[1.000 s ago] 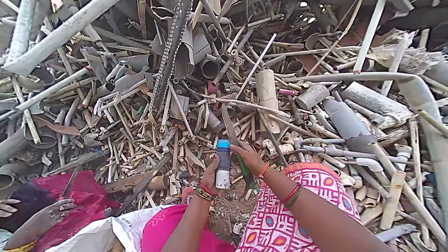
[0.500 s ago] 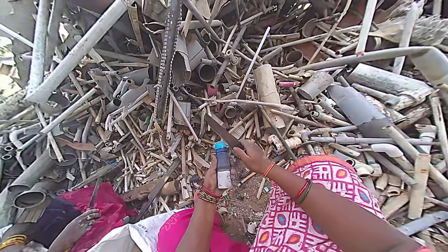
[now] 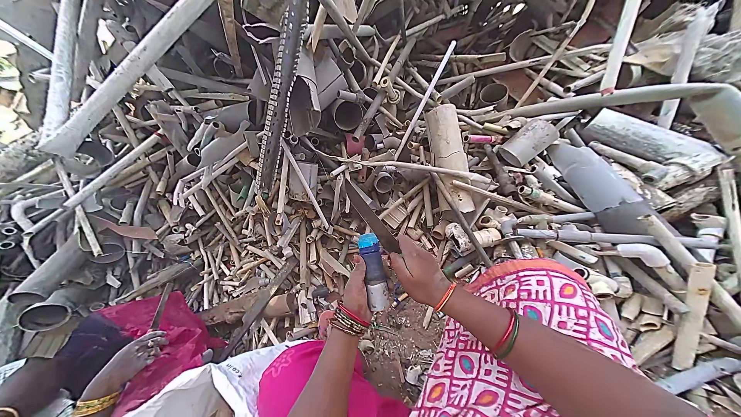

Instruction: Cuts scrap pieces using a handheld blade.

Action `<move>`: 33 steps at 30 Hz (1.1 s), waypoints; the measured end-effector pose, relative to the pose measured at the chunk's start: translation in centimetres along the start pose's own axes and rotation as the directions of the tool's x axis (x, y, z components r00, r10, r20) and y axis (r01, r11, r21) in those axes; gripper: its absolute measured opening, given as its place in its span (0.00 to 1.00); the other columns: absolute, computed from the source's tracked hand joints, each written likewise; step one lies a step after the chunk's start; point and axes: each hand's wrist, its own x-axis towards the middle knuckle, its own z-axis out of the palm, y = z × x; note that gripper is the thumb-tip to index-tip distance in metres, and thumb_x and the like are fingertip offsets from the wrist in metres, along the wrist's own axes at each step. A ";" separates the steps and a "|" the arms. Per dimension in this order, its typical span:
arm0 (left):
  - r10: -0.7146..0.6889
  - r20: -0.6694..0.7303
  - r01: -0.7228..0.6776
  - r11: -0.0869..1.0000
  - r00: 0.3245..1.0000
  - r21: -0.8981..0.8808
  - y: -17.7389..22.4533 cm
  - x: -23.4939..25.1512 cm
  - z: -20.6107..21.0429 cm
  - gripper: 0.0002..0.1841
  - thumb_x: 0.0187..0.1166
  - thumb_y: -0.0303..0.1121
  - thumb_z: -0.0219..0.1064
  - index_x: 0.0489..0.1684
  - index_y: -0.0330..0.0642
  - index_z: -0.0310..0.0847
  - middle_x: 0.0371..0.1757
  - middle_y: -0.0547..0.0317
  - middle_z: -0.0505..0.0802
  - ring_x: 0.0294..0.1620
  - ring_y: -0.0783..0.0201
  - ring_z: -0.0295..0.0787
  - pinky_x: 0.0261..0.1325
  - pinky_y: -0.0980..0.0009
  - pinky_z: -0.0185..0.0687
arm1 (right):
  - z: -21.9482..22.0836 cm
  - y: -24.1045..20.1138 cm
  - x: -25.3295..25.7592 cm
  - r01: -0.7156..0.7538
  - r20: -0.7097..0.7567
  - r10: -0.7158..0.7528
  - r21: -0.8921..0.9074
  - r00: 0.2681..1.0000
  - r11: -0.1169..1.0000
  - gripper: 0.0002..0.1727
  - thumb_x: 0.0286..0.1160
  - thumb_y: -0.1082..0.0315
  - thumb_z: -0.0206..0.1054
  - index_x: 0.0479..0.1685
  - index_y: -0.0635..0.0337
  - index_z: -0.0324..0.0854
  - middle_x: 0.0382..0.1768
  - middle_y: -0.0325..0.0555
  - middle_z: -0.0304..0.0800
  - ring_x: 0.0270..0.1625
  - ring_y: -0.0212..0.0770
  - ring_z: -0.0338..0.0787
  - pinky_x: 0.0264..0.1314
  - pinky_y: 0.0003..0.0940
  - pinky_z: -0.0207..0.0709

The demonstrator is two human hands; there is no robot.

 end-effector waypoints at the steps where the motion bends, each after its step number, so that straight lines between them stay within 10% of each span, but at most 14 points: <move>1: 0.004 -0.018 -0.004 1.000 1.000 0.005 0.1 -0.1 0.3 0.30 0.96 0.46 0.25 0.46 0.38 0.74 0.22 0.59 0.89 0.19 0.70 0.88 0.24 0.76 0.86 | 0.0 -0.2 -0.2 -0.001 0.015 0.001 0.009 1.000 1.000 0.27 0.89 0.66 0.42 0.77 0.78 0.67 0.65 0.71 0.83 0.66 0.63 0.86 0.69 0.58 0.74; 21: -0.001 -0.029 0.003 0.997 1.000 0.077 0.7 -1.2 0.3 0.27 0.96 0.46 0.24 0.54 0.37 0.68 0.20 0.59 0.86 0.14 0.68 0.83 0.18 0.74 0.84 | 1.7 0.7 -1.6 0.202 -0.172 -0.298 -0.425 0.939 0.882 0.16 0.86 0.70 0.53 0.53 0.75 0.82 0.41 0.67 0.92 0.35 0.66 0.95 0.30 0.55 0.84; 27: 0.274 0.083 -0.274 0.793 0.958 0.544 -0.1 -0.7 -0.4 0.45 0.77 0.51 0.64 0.78 0.16 0.54 0.59 0.42 0.82 0.54 0.74 0.81 0.61 0.78 0.77 | 1.3 -1.4 -1.6 0.061 -0.054 -0.097 -0.466 0.994 0.882 0.18 0.87 0.72 0.50 0.63 0.77 0.78 0.50 0.71 0.90 0.42 0.68 0.95 0.39 0.56 0.84; 33: 0.244 0.108 -0.245 0.648 0.964 0.721 1.1 -0.8 -0.4 0.51 0.67 0.52 0.75 0.78 0.16 0.56 0.59 0.37 0.84 0.54 0.66 0.83 0.61 0.72 0.78 | 0.6 -2.5 -0.8 0.030 0.047 -0.009 -0.470 0.999 0.882 0.20 0.83 0.73 0.55 0.70 0.75 0.74 0.55 0.71 0.87 0.49 0.69 0.93 0.46 0.58 0.82</move>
